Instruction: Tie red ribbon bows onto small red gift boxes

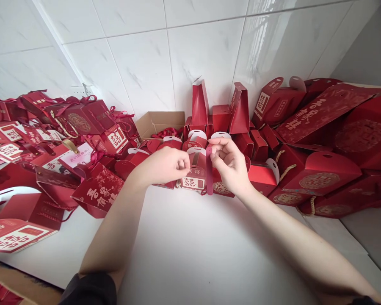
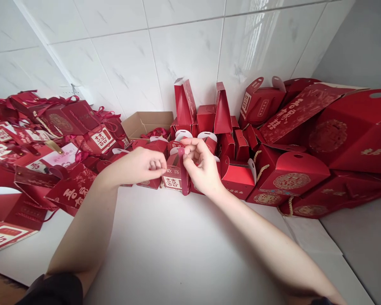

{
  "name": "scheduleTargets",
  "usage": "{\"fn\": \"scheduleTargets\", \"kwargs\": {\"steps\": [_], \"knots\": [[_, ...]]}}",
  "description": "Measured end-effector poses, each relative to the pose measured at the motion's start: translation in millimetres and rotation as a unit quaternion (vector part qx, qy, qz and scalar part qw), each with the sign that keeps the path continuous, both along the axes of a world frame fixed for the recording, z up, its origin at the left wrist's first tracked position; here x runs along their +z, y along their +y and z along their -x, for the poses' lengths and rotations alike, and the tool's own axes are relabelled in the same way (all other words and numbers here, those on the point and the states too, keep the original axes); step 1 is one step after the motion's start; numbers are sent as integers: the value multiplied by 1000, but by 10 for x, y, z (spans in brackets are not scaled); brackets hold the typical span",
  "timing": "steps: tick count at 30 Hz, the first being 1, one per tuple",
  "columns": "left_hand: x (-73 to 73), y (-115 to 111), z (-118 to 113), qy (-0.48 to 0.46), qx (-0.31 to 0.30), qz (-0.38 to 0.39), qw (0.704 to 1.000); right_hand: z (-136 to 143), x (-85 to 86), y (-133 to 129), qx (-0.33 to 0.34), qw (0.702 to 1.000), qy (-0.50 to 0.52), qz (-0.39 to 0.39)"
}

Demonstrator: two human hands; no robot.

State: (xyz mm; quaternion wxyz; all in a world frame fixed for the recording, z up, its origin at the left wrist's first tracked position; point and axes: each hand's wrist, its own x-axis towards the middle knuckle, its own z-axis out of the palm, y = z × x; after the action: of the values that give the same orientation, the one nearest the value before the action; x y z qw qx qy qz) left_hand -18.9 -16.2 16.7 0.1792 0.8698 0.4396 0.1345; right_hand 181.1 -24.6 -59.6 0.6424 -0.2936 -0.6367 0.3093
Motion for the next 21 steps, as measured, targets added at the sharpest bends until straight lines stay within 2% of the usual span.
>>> {"fn": "scheduleTargets", "kwargs": {"steps": [3, 6, 9, 11, 14, 17, 21], "knots": [[-205, 71, -104, 100, -26, 83, 991, 4, 0, 4, 6, 1000, -5, 18], [-403, 148, -217, 147, -35, 145, 978, 17, 13, -14, 15, 1000, -15, 22], [-477, 210, -228, 162, -41, 182, 969, 19, 28, -32, 22, 999, -18, 19], [-439, 227, -179, 142, -38, 169, 975, 13, 38, -37, 28, 999, -15, 25], [-293, 201, -95, 79, -17, 161, 984, 13, 54, -35, 48, 998, 1, 35], [-130, 136, -74, -40, 14, 109, 993, 36, 57, -29, 74, 995, 30, 57], [-10, 50, -135, -171, 15, 35, 984, 78, 31, -17, 107, 985, 73, 113]]}}
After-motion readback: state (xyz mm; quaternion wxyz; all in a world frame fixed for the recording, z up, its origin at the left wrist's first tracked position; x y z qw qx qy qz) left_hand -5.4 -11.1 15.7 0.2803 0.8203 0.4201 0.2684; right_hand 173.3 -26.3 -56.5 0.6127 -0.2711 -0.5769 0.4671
